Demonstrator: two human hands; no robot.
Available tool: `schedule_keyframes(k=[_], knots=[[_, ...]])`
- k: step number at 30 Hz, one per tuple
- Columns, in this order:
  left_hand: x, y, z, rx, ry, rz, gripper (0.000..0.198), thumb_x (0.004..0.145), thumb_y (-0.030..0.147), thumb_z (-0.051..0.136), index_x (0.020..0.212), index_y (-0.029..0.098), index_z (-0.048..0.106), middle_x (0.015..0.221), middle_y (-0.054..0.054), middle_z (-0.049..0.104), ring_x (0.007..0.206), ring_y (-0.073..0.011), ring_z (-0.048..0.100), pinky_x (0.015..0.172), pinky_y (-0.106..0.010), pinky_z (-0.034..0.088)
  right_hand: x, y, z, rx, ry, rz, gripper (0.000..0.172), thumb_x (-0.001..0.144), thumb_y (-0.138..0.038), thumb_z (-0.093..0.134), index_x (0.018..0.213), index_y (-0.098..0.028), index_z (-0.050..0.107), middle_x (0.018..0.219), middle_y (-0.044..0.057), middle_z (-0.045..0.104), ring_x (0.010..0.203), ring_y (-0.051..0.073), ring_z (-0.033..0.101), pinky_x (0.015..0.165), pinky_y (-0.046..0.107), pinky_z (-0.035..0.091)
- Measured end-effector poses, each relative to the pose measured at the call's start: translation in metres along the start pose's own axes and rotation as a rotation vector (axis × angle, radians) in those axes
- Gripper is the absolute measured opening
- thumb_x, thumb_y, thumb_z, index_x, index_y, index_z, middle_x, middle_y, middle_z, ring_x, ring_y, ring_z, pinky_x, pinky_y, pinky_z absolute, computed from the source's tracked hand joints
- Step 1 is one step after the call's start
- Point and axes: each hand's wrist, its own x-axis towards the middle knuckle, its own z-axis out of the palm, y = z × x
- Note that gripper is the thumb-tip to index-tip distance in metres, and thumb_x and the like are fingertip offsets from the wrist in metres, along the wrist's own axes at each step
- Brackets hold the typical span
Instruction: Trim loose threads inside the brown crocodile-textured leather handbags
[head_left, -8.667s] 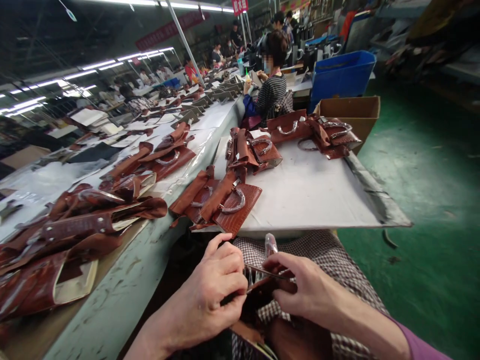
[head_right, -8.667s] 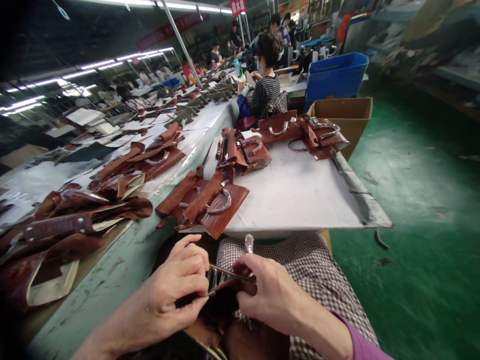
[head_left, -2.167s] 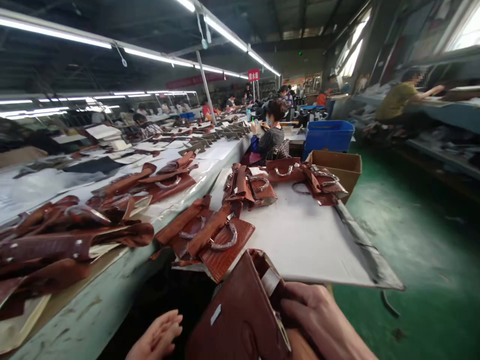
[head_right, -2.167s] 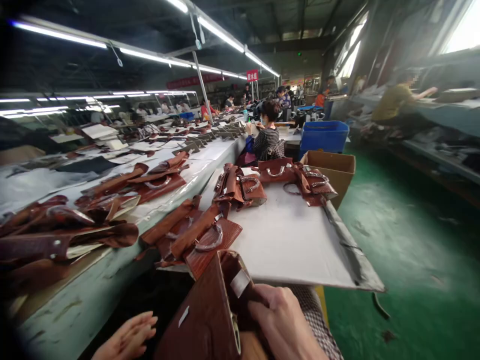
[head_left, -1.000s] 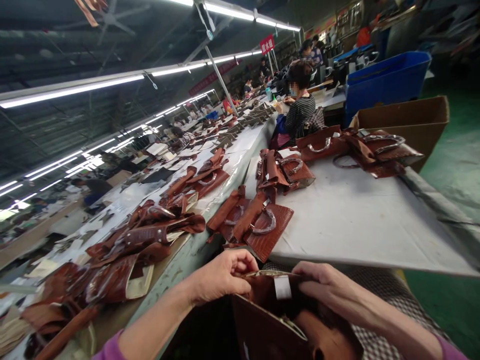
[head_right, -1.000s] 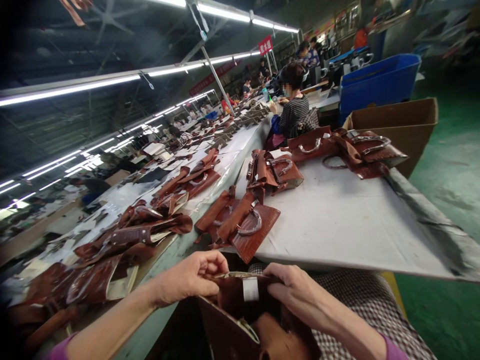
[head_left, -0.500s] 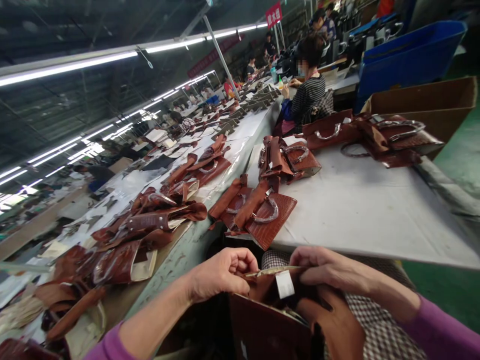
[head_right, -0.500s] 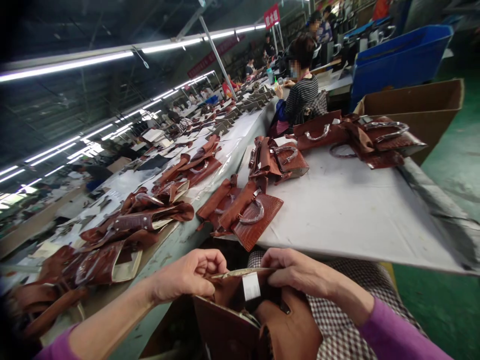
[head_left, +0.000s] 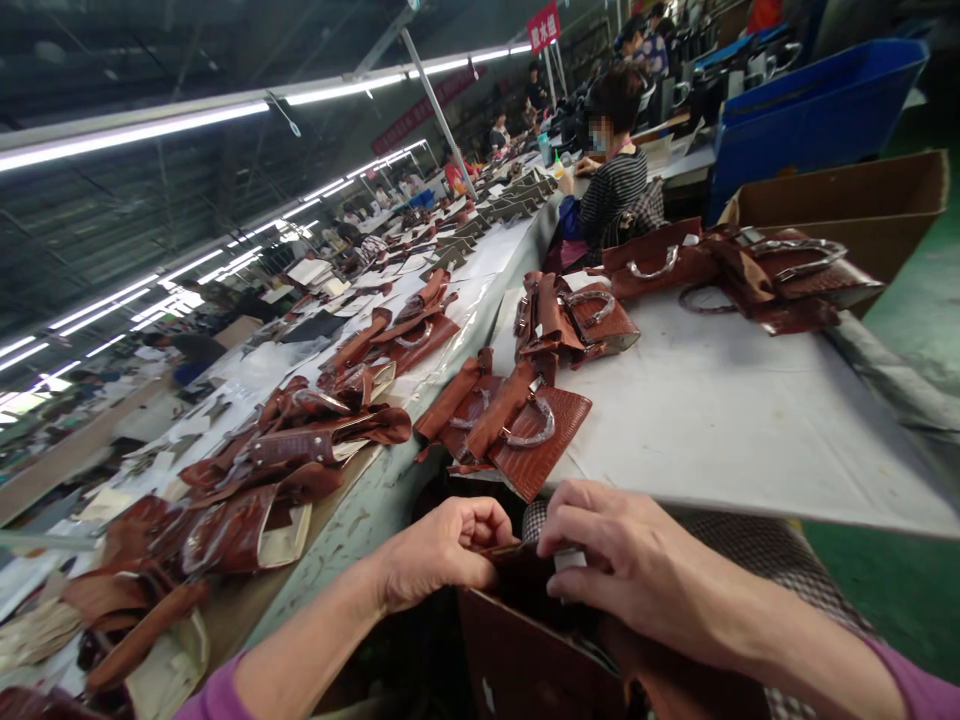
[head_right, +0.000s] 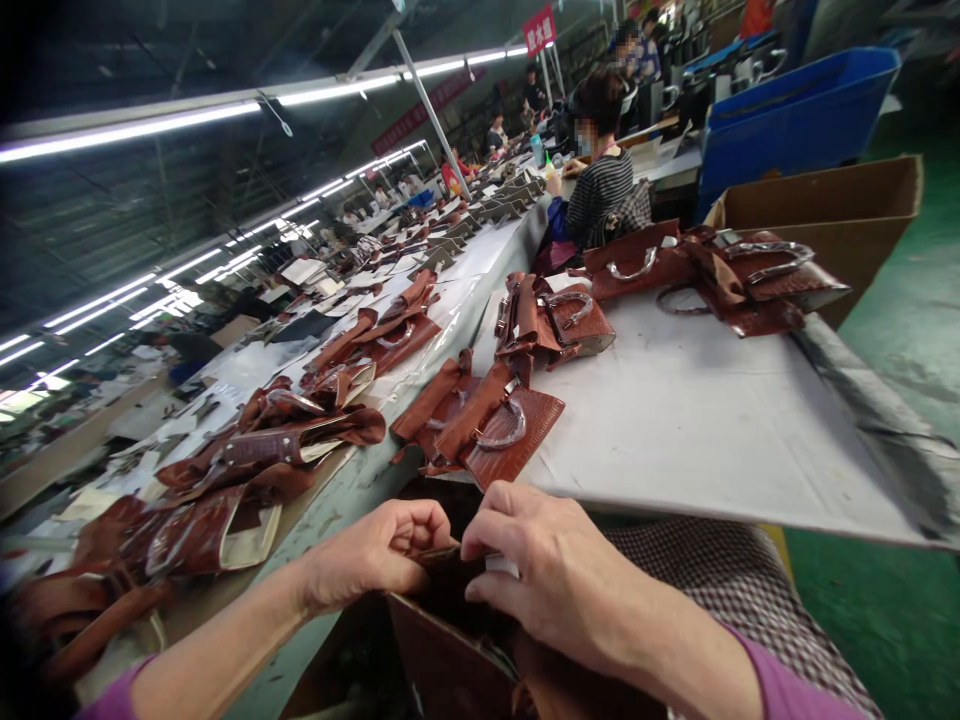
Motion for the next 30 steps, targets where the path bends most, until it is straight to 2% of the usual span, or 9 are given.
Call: schedule_keyframes(k=[4, 8, 12, 22, 30], knots=[[-0.001, 0.001, 0.003, -0.004, -0.001, 0.016, 0.029, 0.058, 0.007, 0.064, 0.086, 0.012, 0.057, 0.078, 0.001, 0.062, 0.068, -0.008, 0.048, 0.059, -0.019, 0.031, 0.006, -0.002, 0.021, -0.132, 0.053, -0.065, 0.012, 0.08, -0.014, 0.068, 0.09, -0.019, 0.063, 0.094, 0.001, 0.059, 0.085, 0.016, 0.056, 0.069, 0.026, 0.039], [-0.001, 0.001, 0.006, 0.001, 0.0, 0.03, 0.028, 0.058, 0.006, 0.064, 0.085, 0.012, 0.057, 0.076, 0.002, 0.061, 0.067, -0.0078, 0.047, 0.058, -0.019, 0.03, 0.007, 0.003, 0.032, -0.221, 0.136, -0.085, 0.004, 0.084, -0.014, 0.064, 0.085, -0.017, 0.062, 0.087, 0.001, 0.059, 0.078, 0.016, 0.056, 0.065, 0.027, 0.038], [0.0, 0.0, 0.008, 0.006, 0.013, 0.034, 0.027, 0.057, 0.007, 0.064, 0.083, 0.012, 0.056, 0.075, 0.002, 0.06, 0.067, -0.0075, 0.045, 0.057, -0.019, 0.029, 0.003, 0.004, 0.035, -0.29, 0.176, -0.084, 0.004, 0.083, -0.013, 0.064, 0.082, -0.017, 0.063, 0.082, 0.001, 0.059, 0.072, 0.016, 0.055, 0.059, 0.027, 0.033], [0.003, 0.006, 0.012, 0.013, 0.019, 0.023, 0.027, 0.055, 0.007, 0.063, 0.081, 0.013, 0.055, 0.072, 0.003, 0.058, 0.065, -0.0075, 0.045, 0.056, -0.019, 0.028, 0.005, 0.002, 0.036, -0.118, 0.25, -0.019, 0.015, 0.065, -0.003, 0.061, 0.068, -0.018, 0.058, 0.07, -0.004, 0.055, 0.061, 0.009, 0.046, 0.055, 0.024, 0.028], [0.008, 0.005, 0.013, 0.012, 0.044, 0.019, 0.027, 0.055, 0.007, 0.062, 0.081, 0.012, 0.055, 0.076, 0.001, 0.062, 0.07, -0.0098, 0.05, 0.062, -0.02, 0.032, 0.004, 0.007, 0.037, -0.147, 0.297, -0.182, 0.015, 0.065, -0.002, 0.056, 0.069, -0.016, 0.057, 0.071, -0.002, 0.054, 0.061, 0.01, 0.045, 0.053, 0.024, 0.027]])
